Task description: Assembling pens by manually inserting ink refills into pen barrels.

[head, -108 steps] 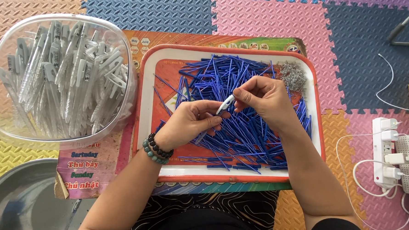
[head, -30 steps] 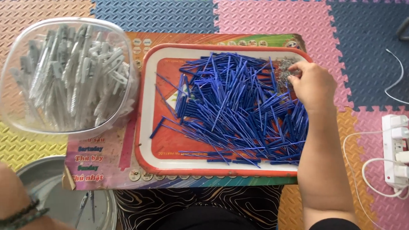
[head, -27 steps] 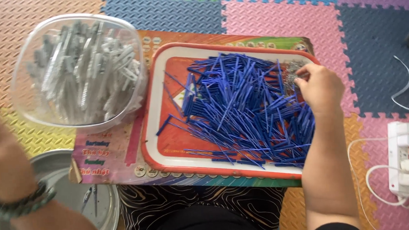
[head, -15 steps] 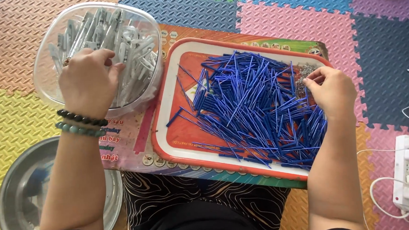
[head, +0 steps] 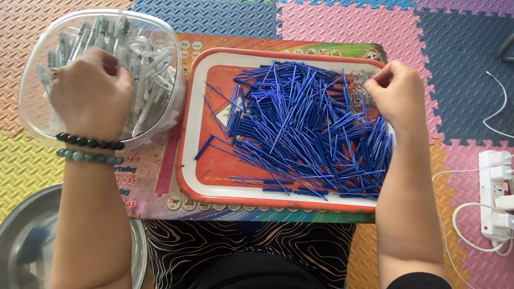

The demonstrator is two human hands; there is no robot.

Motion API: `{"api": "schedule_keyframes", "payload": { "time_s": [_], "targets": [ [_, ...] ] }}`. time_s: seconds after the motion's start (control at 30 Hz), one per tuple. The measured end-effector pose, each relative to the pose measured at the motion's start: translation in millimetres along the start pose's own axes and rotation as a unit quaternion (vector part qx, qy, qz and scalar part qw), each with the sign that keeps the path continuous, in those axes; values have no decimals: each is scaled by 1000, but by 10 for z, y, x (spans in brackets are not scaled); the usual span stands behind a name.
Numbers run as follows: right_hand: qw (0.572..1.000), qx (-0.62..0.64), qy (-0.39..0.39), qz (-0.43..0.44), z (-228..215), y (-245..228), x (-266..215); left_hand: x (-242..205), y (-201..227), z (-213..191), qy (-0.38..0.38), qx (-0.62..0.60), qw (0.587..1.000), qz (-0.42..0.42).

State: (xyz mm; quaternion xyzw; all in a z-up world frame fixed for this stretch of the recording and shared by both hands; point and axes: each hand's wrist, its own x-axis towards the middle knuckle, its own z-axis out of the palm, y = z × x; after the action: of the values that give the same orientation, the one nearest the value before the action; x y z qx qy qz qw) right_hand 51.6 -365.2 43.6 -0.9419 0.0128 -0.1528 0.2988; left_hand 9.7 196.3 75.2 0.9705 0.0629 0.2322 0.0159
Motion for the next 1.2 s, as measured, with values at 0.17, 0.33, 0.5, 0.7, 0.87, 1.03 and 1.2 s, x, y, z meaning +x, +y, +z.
{"api": "schedule_keyframes", "payload": {
  "time_s": [0.17, 0.33, 0.5, 0.7, 0.87, 1.03, 1.2],
  "targets": [
    [992, -114, -50, 38, 59, -111, -22, 24, 210, -333, 154, -164, 970, 92],
    [996, -73, -46, -14, -24, -404, -25, -14, 871, -732, 198, -326, 910, 162],
    [985, -171, -2, 25, -113, 175, 187, -219, 1683, -470, 9, -575, 809, 123],
    [976, -160, -142, 36, 75, 41, 49, -475, 2205, 450, -194, -727, 658, -9],
    [969, -184, -155, 63, 255, 217, 33, -676, 2231, 695, -297, -738, 598, -95],
    [985, 96, -123, 69, 94, -115, -33, -624, 2118, 625, -342, -747, 557, -122],
    [915, 383, -103, 80, 251, -749, -262, -678, 2129, 578, -357, -754, 542, -105]
  ]
}}
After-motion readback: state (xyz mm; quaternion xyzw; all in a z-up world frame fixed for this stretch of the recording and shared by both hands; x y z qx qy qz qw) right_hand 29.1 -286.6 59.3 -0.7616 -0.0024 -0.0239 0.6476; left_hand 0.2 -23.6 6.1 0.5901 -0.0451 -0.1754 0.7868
